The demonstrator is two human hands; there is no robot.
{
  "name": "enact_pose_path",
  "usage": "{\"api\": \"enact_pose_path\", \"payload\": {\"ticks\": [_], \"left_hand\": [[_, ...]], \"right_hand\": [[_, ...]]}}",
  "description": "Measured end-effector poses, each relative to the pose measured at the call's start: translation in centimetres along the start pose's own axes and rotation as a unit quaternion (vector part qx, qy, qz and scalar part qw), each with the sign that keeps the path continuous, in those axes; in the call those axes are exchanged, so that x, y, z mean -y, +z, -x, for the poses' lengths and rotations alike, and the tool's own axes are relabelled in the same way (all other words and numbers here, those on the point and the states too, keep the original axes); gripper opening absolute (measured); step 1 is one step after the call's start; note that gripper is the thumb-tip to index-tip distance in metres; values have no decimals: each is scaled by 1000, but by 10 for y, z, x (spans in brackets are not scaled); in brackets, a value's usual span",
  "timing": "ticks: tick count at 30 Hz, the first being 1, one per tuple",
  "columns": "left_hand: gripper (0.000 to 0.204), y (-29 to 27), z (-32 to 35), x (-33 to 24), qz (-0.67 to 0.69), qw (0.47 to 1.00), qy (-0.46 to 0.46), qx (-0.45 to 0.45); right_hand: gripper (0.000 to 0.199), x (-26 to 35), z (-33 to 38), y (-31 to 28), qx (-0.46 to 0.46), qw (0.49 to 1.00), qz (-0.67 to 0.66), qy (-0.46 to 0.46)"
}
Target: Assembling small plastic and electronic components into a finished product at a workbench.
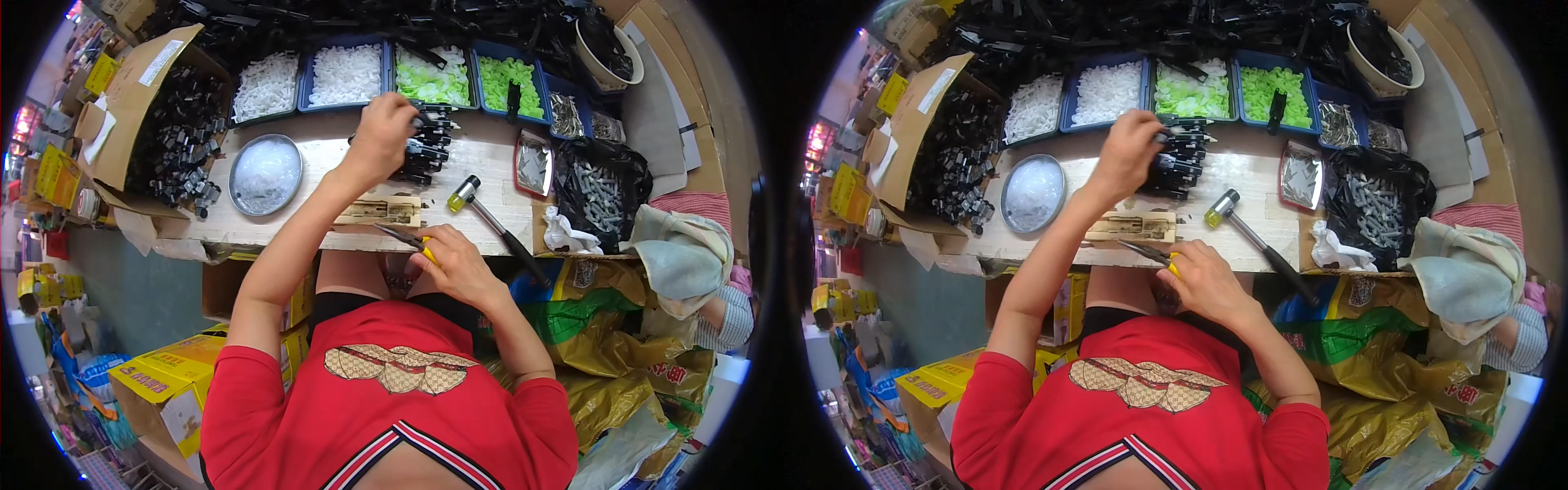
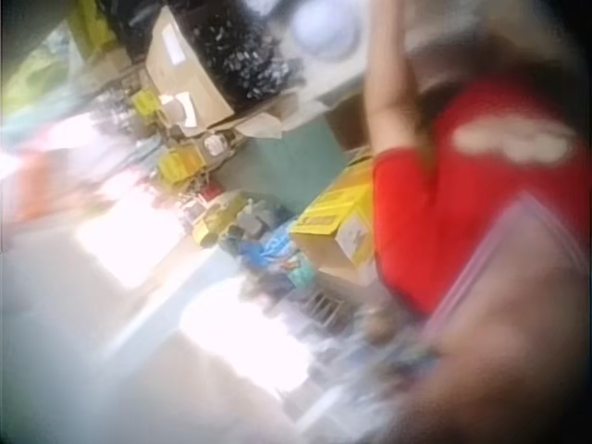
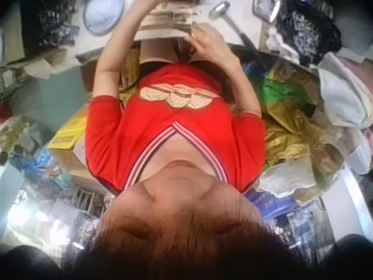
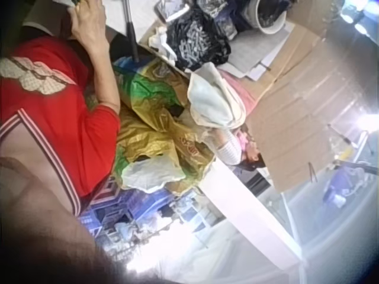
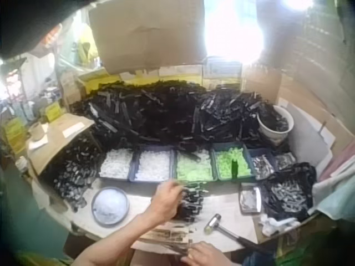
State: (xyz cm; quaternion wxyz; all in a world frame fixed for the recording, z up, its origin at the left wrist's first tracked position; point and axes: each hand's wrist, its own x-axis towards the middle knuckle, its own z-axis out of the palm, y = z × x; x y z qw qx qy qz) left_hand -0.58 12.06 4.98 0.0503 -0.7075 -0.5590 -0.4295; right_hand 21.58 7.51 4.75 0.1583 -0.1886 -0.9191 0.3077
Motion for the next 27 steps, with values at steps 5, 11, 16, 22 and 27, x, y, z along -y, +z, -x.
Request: {"api": "enact_pose_path", "payload": {"ticks": [5,11,16,22,27], "left_hand": [[32,-71,32,-15,464,835,-289,-57],[23,-78,96,-48,468,779,-416,-24],[26,-81,109,-61,324,867,-377,-34],[25,-80,107,-64,254,904,-342,-41],[23,-83,111,-60,208,925,-315,-26]], "right_hand": [[23,-1,-12,-4,-63,997,-41,20],[27,13,-38,-2,-62,997,-39,2],[24,21,-44,5,-30,999,-39,-2],[24,26,-46,5,-24,999,-21,-3],[24,22,-44,7,19,1000,-9,2]]}}
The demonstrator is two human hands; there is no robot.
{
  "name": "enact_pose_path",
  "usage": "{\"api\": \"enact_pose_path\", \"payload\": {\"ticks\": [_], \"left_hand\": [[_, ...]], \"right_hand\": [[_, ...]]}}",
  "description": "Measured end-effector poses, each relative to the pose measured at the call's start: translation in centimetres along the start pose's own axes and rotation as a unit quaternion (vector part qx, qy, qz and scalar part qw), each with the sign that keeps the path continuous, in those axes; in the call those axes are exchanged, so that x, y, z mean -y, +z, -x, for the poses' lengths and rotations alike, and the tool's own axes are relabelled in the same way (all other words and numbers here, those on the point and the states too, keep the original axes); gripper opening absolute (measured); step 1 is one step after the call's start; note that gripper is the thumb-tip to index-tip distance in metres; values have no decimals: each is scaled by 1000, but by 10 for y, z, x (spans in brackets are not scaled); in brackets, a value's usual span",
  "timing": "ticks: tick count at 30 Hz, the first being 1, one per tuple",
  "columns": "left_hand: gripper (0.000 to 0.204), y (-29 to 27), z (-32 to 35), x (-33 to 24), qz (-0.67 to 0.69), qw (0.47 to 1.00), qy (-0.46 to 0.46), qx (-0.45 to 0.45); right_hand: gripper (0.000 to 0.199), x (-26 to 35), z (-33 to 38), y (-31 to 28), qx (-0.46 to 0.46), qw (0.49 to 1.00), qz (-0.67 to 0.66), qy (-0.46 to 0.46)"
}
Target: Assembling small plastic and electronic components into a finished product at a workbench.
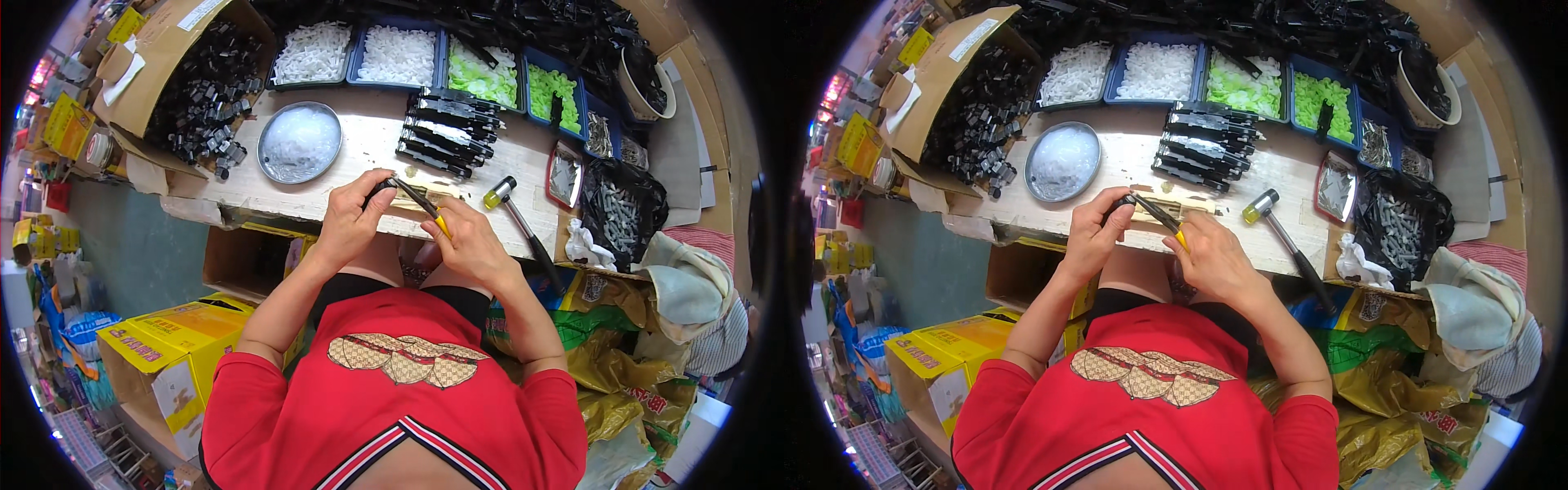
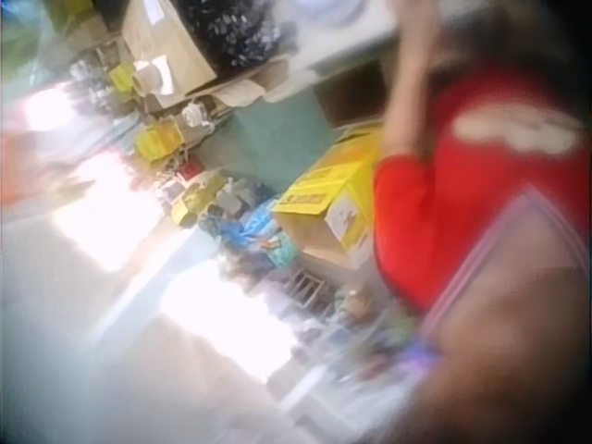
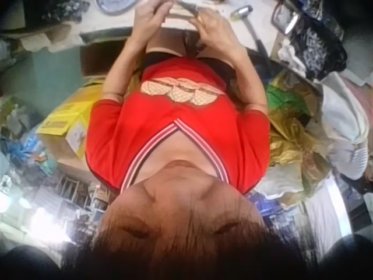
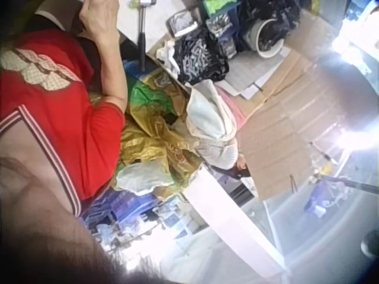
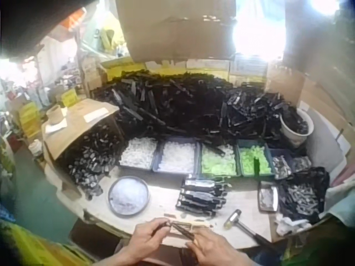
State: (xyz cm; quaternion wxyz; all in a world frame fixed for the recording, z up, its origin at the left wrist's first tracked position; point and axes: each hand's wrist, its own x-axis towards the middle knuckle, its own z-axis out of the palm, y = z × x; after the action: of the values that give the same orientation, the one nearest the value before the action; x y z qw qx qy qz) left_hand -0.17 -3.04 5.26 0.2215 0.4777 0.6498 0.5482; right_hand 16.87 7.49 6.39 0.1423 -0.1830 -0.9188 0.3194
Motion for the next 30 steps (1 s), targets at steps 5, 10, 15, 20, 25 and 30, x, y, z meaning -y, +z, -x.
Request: {"api": "enact_pose_path", "payload": {"ticks": [5,10,15,20,25,30], "left_hand": [[18,-28,4,10,437,822,-309,194],[20,-37,24,22,584,702,-320,253],[30,-80,51,36,230,847,-401,262],[50,-137,81,43,-499,801,-292,153],[26,-62,-36,4,-234,970,45,52],[27,60,-140,3,-359,896,252,66]], "right_hand": [[22,-2,5,3,43,998,11,-49],[21,7,3,7,70,993,23,-93],[27,6,3,31,110,988,45,-99],[27,-15,10,32,14,994,-20,-110],[26,-16,11,22,23,995,-23,-92],[24,-17,23,12,3,997,-18,-69]]}}
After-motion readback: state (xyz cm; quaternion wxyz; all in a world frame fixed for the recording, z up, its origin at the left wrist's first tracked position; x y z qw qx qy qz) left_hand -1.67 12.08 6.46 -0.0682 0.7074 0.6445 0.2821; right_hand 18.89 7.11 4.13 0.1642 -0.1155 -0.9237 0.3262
